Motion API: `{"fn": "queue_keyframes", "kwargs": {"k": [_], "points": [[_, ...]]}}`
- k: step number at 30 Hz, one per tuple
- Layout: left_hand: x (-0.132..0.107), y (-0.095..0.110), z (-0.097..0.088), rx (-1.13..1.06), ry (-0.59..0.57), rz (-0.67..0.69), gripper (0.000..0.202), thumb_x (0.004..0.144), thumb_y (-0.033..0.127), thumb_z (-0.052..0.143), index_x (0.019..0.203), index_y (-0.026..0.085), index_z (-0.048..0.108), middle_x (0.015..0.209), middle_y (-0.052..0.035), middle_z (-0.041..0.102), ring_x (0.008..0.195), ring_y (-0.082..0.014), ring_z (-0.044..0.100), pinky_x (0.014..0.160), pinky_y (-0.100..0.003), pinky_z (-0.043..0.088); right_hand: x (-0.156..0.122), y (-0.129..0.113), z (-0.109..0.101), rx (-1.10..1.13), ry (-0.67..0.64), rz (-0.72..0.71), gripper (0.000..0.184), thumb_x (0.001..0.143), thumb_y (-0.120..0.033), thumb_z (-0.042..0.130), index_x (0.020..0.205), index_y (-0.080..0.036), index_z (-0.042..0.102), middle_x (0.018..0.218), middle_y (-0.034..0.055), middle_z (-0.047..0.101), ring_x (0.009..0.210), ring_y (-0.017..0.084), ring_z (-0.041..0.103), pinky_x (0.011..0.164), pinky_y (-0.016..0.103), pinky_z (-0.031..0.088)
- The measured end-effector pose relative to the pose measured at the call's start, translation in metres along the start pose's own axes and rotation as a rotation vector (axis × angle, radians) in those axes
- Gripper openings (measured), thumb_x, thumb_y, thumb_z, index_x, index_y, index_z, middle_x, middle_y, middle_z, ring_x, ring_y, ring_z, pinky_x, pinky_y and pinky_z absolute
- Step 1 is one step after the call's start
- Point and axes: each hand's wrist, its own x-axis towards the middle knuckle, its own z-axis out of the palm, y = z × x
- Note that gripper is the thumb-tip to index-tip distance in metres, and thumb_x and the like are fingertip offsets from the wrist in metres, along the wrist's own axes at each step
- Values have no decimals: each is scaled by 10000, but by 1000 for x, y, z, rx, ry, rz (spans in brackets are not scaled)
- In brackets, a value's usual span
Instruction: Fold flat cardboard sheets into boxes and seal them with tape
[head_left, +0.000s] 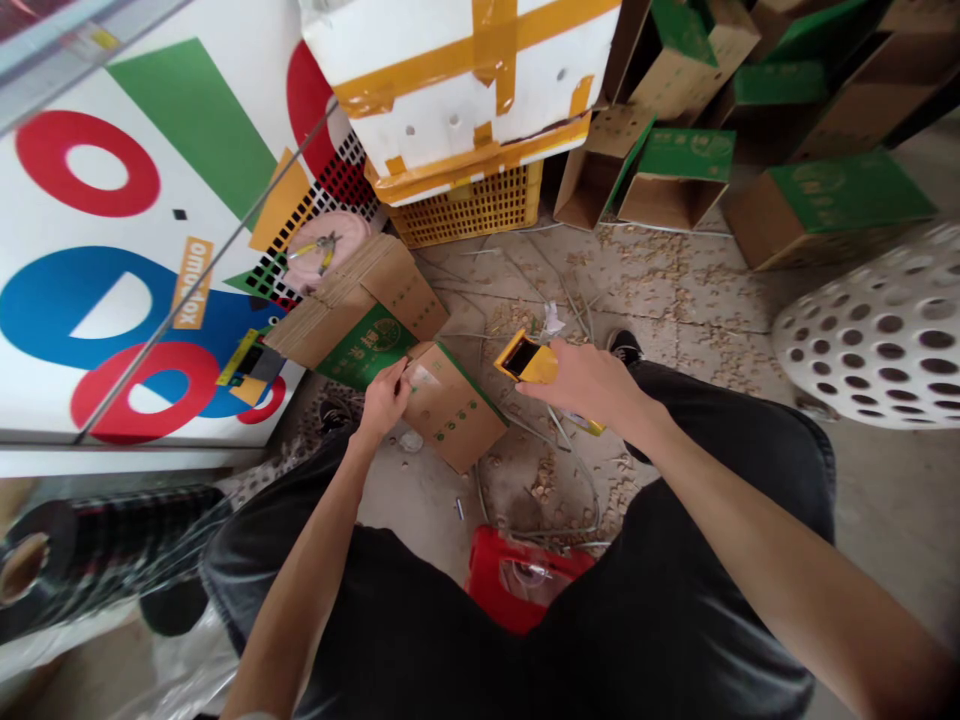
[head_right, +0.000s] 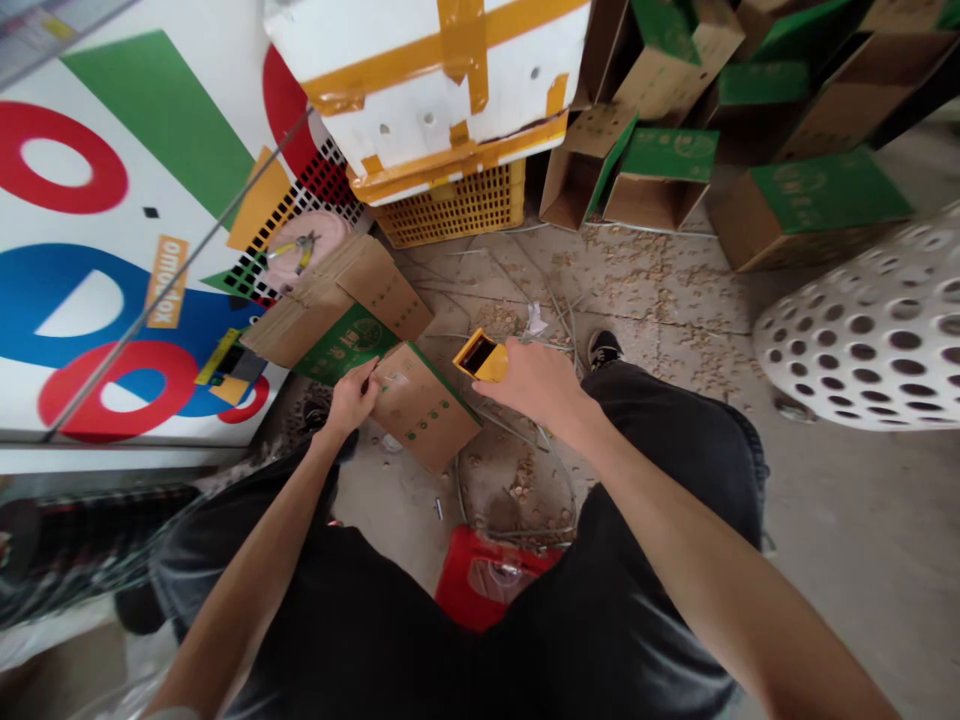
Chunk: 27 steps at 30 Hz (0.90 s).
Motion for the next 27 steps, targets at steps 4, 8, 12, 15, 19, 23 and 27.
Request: {"fn": "queue_keyframes", "kwargs": {"k": [4, 8, 12, 15, 19, 23, 27], "points": [[-1, -1, 1, 29, 14, -21, 513, 970, 370, 594, 1403, 110, 685, 1390, -206, 718, 1314, -352, 679, 1155, -515, 531, 0, 0, 0, 1, 1, 2, 647, 844, -715, 665, 1172, -159, 692, 976, 179, 774, 904, 360, 745, 713, 404, 501], [-1, -1, 1, 17, 14, 0, 481, 1009, 316, 506, 1396, 96, 689, 1379, -208, 724, 1301, -326, 691, 1158, -495, 531, 0, 0, 0, -8, -4, 3, 653, 844, -714, 674, 1181, -155, 689, 976, 179, 773, 911, 362, 745, 718, 403, 498], [-1, 0, 0, 30, 6, -11, 490, 997, 318, 527, 1410, 104, 682, 1392, -203, 717, 1315, -330, 680, 1157, -495, 531, -1, -1, -1, -6, -5, 0, 657, 843, -715, 679, 1185, -155, 694, 968, 175, 771, 913, 358, 742, 734, 405, 502], [-1, 1, 0, 54, -1, -17, 524, 966, 336, 595, 1433, 107, 666, 1397, -198, 717, 1311, -338, 680, 1156, -495, 532, -1, -1, -1, -3, -12, 5, 658, 846, -713, 676, 1194, -154, 697, 965, 176, 770, 913, 356, 740, 737, 407, 506], [-1, 0, 0, 28, -2, 20, 494, 1026, 280, 442, 1421, 88, 671, 1390, -207, 718, 1312, -316, 683, 1161, -490, 527, -1, -2, -1, -5, -10, 6, 675, 838, -721, 683, 1201, -151, 694, 978, 181, 769, 914, 358, 740, 735, 408, 507], [-1, 0, 0, 38, 18, 4, 506, 1001, 336, 545, 1425, 91, 670, 1399, -213, 712, 1315, -341, 679, 1152, -502, 535, -1, -1, -1, -4, -8, 6, 661, 838, -712, 686, 1190, -153, 696, 977, 181, 771, 904, 357, 742, 729, 408, 507], [-1, -1, 0, 7, 14, 28, 476, 1030, 273, 445, 1402, 100, 686, 1384, -204, 723, 1302, -320, 693, 1149, -501, 537, 0, 0, 1, -4, -6, 7, 668, 835, -719, 685, 1199, -159, 695, 965, 176, 773, 900, 358, 743, 729, 408, 510]]}}
